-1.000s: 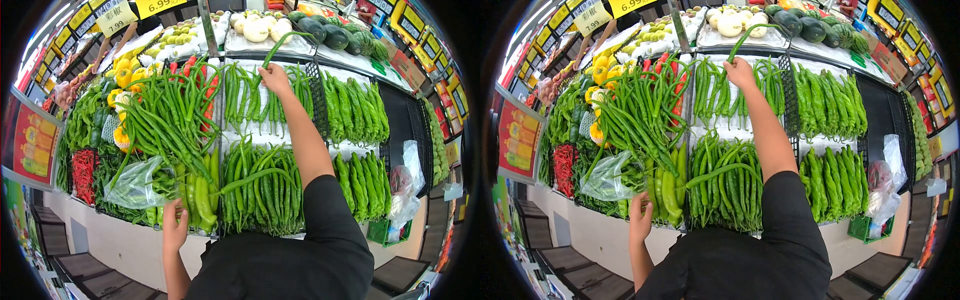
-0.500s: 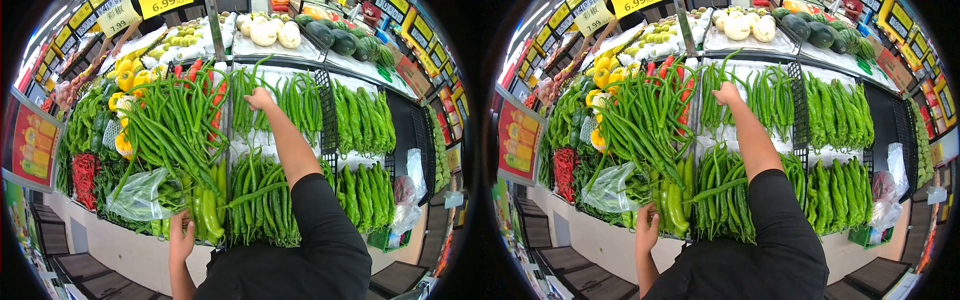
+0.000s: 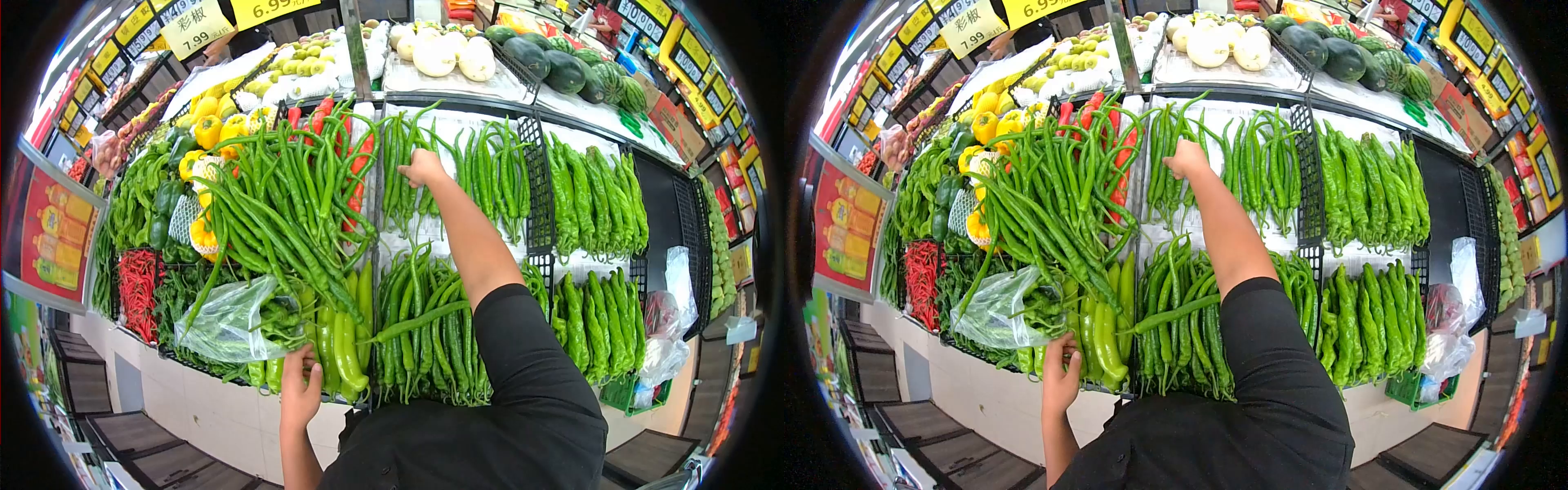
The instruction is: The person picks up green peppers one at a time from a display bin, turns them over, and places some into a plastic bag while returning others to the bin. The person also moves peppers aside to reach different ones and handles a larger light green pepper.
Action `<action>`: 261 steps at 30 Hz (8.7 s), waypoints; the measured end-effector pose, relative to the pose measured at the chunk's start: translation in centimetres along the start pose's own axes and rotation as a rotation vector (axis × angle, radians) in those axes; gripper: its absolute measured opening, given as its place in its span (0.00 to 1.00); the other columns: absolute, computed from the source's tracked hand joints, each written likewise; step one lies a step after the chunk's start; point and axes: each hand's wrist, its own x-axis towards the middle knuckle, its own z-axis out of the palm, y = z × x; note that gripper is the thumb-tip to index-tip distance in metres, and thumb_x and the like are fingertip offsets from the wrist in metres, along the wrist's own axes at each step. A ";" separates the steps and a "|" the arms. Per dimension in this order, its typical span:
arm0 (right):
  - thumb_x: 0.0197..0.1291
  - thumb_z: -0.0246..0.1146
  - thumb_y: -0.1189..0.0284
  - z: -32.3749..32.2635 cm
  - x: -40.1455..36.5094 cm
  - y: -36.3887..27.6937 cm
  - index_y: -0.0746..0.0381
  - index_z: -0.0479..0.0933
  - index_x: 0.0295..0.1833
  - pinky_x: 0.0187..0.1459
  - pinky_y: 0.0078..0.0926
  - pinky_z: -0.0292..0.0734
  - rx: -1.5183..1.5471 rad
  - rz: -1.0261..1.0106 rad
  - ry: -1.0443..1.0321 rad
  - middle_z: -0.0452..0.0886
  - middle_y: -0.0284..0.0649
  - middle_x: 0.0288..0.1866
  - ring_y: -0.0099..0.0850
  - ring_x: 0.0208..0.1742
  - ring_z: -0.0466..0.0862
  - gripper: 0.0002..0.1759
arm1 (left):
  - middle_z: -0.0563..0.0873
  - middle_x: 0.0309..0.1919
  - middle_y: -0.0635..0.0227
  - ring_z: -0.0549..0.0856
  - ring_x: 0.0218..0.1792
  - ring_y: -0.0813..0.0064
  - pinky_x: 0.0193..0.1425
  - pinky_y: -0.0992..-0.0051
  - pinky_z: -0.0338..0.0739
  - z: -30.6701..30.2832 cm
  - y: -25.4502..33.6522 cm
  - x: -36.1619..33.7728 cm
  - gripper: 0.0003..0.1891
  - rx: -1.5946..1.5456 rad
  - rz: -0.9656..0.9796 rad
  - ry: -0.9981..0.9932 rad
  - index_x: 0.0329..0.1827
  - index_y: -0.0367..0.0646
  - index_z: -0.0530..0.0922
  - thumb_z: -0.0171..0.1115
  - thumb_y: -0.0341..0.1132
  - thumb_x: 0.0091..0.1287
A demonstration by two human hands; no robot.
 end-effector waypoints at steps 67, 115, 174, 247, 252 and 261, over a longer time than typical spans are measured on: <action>0.69 0.63 0.70 -1.4 -35.7 -2.6 0.62 0.77 0.61 0.34 0.16 0.70 0.803 -0.425 -0.108 0.75 0.25 0.35 0.15 0.32 0.72 0.17 | 0.82 0.33 0.60 0.84 0.38 0.67 0.39 0.66 0.79 -9.2 4.3 17.8 0.19 0.447 0.463 -0.013 0.55 0.39 0.78 0.63 0.42 0.68; 0.65 0.66 0.64 -7.4 -31.9 -3.7 0.66 0.78 0.45 0.28 0.27 0.75 0.665 -0.362 0.387 0.79 0.37 0.26 0.23 0.24 0.78 0.15 | 0.69 0.45 0.70 0.67 0.27 0.85 0.30 0.84 0.65 -3.1 9.2 -4.5 0.25 -0.471 0.173 0.148 0.76 0.49 0.64 0.48 0.29 0.75; 0.49 0.69 0.67 0.7 -5.2 2.4 0.68 0.83 0.47 0.56 0.40 0.82 -0.104 0.089 -0.031 0.85 0.56 0.51 0.48 0.54 0.85 0.21 | 0.67 0.39 0.74 0.66 0.22 0.89 0.20 0.86 0.60 -3.4 1.2 -4.3 0.27 -0.395 -0.217 0.367 0.74 0.50 0.63 0.51 0.23 0.71; 0.62 0.68 0.65 -4.4 -11.2 7.0 0.71 0.77 0.49 0.39 0.39 0.80 0.470 0.037 0.242 0.86 0.54 0.41 0.43 0.37 0.88 0.20 | 0.75 0.34 0.72 0.73 0.36 0.80 0.43 0.79 0.70 -5.1 0.5 -4.3 0.08 -0.515 0.017 0.344 0.52 0.40 0.75 0.54 0.27 0.72; 0.62 0.69 0.66 0.8 -5.8 9.1 0.72 0.75 0.48 0.38 0.36 0.82 0.183 0.071 0.249 0.86 0.50 0.32 0.38 0.34 0.89 0.20 | 0.75 0.35 0.73 0.73 0.35 0.80 0.43 0.79 0.70 -4.2 0.4 -4.5 0.08 -0.488 -0.062 0.368 0.52 0.40 0.74 0.54 0.26 0.73; 0.54 0.66 0.70 -0.4 -9.0 6.5 0.75 0.69 0.53 0.49 0.41 0.83 0.176 0.181 0.179 0.86 0.57 0.34 0.48 0.40 0.88 0.25 | 0.76 0.36 0.73 0.74 0.36 0.82 0.44 0.80 0.72 -2.3 1.2 -3.1 0.07 -0.467 -0.089 0.262 0.52 0.40 0.75 0.53 0.27 0.74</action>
